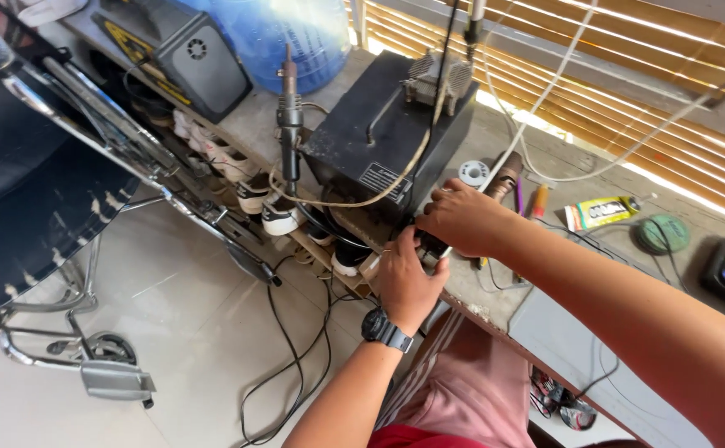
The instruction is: The person plugs a power adapter into a power strip and then uses a multimeter to test the electrical continuity of a black cable. They connect the multimeter probes to the cable ends and observe the readings on the device's display.
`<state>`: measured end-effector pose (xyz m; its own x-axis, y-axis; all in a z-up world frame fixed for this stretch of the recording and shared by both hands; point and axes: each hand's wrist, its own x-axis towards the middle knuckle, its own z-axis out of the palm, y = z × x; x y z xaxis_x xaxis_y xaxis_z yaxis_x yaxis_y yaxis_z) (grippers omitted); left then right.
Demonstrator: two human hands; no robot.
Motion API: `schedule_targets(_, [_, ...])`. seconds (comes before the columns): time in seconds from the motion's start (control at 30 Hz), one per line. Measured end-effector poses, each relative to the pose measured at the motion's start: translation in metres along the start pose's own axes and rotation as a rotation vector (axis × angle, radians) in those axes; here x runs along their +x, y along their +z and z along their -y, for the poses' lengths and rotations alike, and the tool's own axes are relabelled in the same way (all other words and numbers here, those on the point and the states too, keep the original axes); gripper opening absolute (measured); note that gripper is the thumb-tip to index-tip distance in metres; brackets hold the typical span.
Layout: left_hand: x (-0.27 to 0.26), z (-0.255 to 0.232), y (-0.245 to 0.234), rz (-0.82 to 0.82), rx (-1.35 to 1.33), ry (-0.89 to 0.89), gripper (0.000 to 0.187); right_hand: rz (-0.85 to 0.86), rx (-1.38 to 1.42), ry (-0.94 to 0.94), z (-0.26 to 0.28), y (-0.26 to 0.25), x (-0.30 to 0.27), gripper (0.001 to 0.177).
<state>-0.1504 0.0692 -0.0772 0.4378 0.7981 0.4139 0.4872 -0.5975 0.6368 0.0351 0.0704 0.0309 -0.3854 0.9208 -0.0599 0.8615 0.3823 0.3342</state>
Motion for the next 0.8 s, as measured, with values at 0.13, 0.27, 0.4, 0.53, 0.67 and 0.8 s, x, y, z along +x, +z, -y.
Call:
schedule_targets(0.13, [0.000,0.003,0.009,-0.052,0.038,0.013,0.084,0.094,0.071,-0.013,0.000,-0.011,0.000,0.039])
schedule_targets(0.27, [0.001,-0.001,0.005,-0.032,0.012,0.011,0.080,0.176,0.099,0.001,-0.003,-0.015,0.002,0.044])
schedule_targets(0.4, [0.000,0.001,0.010,-0.030,0.042,0.025,0.082,0.240,0.105,0.010,-0.002,-0.018,0.003,0.050])
schedule_targets(0.53, [0.001,-0.006,0.002,-0.014,0.011,0.008,0.080,0.260,0.105,-0.003,-0.001,-0.020,0.006,0.056])
schedule_targets(0.67, [0.001,-0.006,0.007,-0.058,0.011,0.008,0.084,0.320,0.093,-0.003,0.000,-0.024,0.010,0.071])
schedule_targets(0.8, [0.001,-0.006,0.013,-0.099,0.023,0.012,0.091,0.380,0.114,0.043,0.003,-0.051,0.009,0.065])
